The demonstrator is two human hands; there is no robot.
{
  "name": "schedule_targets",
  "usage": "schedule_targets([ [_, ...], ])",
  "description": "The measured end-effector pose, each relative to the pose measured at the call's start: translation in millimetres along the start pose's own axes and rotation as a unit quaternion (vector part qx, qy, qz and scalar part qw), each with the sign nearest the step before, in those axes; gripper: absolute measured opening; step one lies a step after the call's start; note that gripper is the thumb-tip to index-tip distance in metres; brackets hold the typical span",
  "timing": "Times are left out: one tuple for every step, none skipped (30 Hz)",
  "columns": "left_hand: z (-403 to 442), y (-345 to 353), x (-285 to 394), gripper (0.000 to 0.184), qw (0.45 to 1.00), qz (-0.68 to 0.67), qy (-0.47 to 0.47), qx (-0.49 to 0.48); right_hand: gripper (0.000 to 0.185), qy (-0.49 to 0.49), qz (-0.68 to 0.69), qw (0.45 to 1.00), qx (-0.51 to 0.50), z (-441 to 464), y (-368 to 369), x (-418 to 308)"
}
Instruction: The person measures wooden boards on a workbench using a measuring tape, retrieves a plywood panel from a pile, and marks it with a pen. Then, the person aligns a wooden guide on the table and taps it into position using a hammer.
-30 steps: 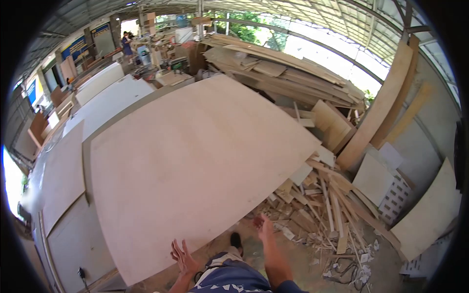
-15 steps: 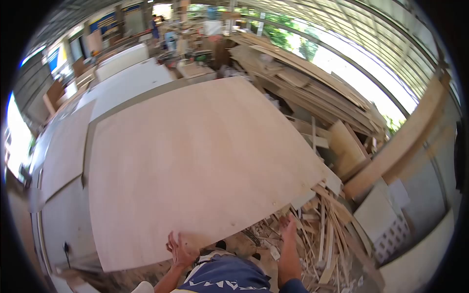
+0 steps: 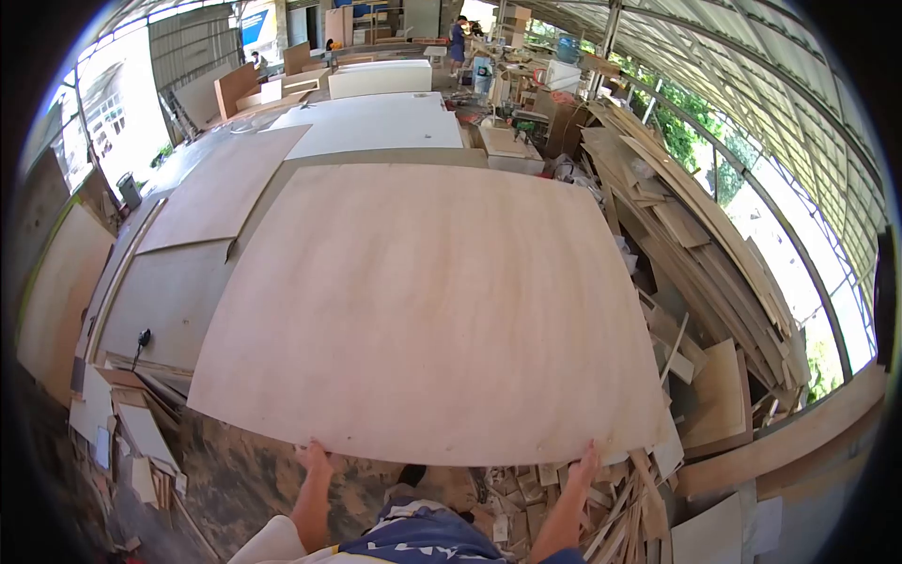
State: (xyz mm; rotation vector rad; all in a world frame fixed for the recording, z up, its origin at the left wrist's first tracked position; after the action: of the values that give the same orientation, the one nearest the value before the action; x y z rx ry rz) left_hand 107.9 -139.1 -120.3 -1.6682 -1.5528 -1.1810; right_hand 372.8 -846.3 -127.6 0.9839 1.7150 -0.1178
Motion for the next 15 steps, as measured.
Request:
schedule_targets([
  [-21.4,12.6,17.1,0.039,0.999,0.006,-0.052,-0.004,0.046,0.004,0.06,0.998,-0.03,-3.6,7.0,-0.9],
  [-30.0,12.8,23.5,0.039,0.998,0.007,-0.055,0.004,0.046,0.008,0.053,0.998,-0.032,-26.6,15.3,-16.1],
  [-40.7,3.0,27.6,0.036,0.997,0.041,-0.061,0.006,0.046,0.006,0.013,0.999,0.03,-59.3,5.2,-38.2],
  [-47.3,-6.2,27.8,0.034,0.995,0.075,-0.066,0.007,0.046,0.003,-0.024,0.996,0.091,-80.3,-4.0,-51.6],
  [-53.4,-17.8,24.0,0.034,0.994,0.083,-0.069,0.015,0.046,0.01,-0.033,0.995,0.095,-77.6,-24.6,-49.7],
  [-60.2,-24.1,17.3,0.033,0.994,0.081,-0.076,-0.007,0.047,0.009,-0.021,0.998,0.065,-72.2,-48.2,-52.5],
  [-66.8,-27.4,9.4,0.031,0.993,0.077,-0.083,-0.029,0.047,0.006,-0.008,0.999,0.032,-69.1,-65.3,-54.5],
  [-73.5,-35.3,0.9,0.031,0.993,0.079,-0.088,-0.022,0.047,0.01,-0.018,0.999,0.033,-72.1,-80.8,-56.7],
  [-81.1,-40.2,-5.6,0.03,0.993,0.078,-0.081,-0.026,0.048,-0.005,-0.014,0.998,0.057,-75.5,-101.1,-64.9],
  [-90.4,-40.7,-9.7,0.029,0.994,0.074,-0.073,-0.031,0.048,-0.021,-0.008,0.997,0.08,-77.0,-116.1,-74.6],
  [-99.1,-42.8,-14.8,0.029,0.994,0.072,-0.077,-0.025,0.048,0.019,-0.046,0.982,0.183,-81.1,-142.5,-74.5],
  [-108.3,-38.0,-13.6,0.03,0.992,0.085,-0.09,-0.035,0.048,0.019,-0.05,0.982,0.18,-82.9,-149.7,-78.1],
  [-115.8,-31.5,-10.7,0.03,0.989,0.099,-0.101,-0.047,0.049,0.011,-0.036,0.985,0.166,-86.9,-155.1,-81.1],
  [-123.7,-28.7,-6.4,0.03,0.989,0.099,-0.104,-0.044,0.049,0.002,-0.024,0.988,0.154,-92.7,-163.9,-84.3],
  [-128.4,-21.1,-2.5,0.034,0.986,0.11,-0.115,-0.052,0.049,0.002,-0.026,0.988,0.153,-95.4,-173.0,-80.9],
])
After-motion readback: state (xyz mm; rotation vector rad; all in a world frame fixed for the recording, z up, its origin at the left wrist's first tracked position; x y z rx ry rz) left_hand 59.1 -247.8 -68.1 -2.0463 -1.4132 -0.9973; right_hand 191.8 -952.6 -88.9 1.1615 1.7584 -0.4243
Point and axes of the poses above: each hand's wrist, its own z-axis towards the middle knuckle, its own y-axis out of the palm, x = y × z, the point moved 9 cm from there along z, towards the middle knuckle, and after that the axes turned 3 degrees about -x, right-handed, at the moved point
